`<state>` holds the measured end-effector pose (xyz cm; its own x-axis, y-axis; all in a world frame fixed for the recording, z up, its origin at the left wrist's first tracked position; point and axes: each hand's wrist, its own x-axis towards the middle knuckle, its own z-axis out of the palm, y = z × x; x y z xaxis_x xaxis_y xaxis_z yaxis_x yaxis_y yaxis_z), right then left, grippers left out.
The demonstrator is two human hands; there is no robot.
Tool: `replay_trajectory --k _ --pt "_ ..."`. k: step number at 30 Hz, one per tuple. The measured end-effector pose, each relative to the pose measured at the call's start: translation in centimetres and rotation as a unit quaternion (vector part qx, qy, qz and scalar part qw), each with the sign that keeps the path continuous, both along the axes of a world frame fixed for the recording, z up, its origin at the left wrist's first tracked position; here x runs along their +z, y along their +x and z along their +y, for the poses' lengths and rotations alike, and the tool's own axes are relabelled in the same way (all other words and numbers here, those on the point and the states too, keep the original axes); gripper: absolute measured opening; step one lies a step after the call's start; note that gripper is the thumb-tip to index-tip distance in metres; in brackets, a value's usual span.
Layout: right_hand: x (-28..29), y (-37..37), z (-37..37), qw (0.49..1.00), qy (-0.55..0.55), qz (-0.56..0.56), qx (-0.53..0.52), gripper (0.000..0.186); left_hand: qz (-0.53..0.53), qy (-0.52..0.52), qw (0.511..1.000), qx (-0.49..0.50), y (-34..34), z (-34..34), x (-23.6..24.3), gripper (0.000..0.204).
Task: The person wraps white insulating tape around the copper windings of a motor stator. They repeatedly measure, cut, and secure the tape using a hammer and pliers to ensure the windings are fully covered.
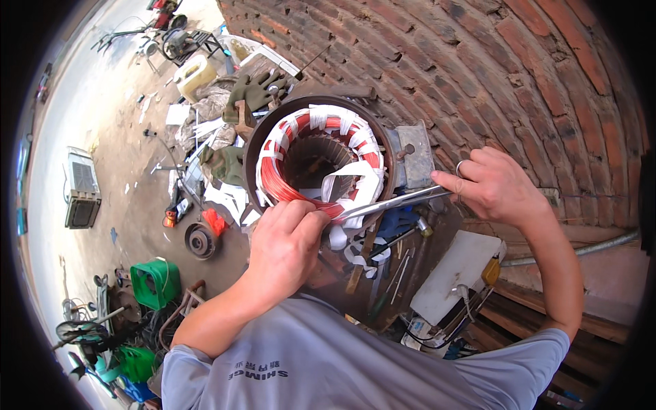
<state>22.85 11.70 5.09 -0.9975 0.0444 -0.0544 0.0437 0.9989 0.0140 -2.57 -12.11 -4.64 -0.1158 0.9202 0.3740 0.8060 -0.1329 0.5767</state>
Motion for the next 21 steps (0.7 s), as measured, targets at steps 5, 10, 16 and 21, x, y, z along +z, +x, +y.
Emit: replay_trajectory --k 5,10,16,21 --pt "-1.6 0.0 -0.6 1.000 0.001 0.018 0.011 0.050 0.000 -0.009 1.000 -0.011 -0.1 0.0 -0.2 0.031" --pt "-0.7 -0.6 -0.7 0.999 0.026 0.007 0.019 0.050 -0.014 0.003 1.000 0.004 0.1 0.0 0.0 0.025" --pt "1.2 -1.1 -2.3 0.998 0.054 0.005 0.022 0.050 -0.006 -0.008 0.999 0.032 0.0 -0.4 0.1 0.022" --pt "1.8 -1.3 -3.2 0.998 0.063 0.009 0.022 0.049 0.032 -0.020 0.998 0.050 -0.4 -1.0 0.2 0.026"
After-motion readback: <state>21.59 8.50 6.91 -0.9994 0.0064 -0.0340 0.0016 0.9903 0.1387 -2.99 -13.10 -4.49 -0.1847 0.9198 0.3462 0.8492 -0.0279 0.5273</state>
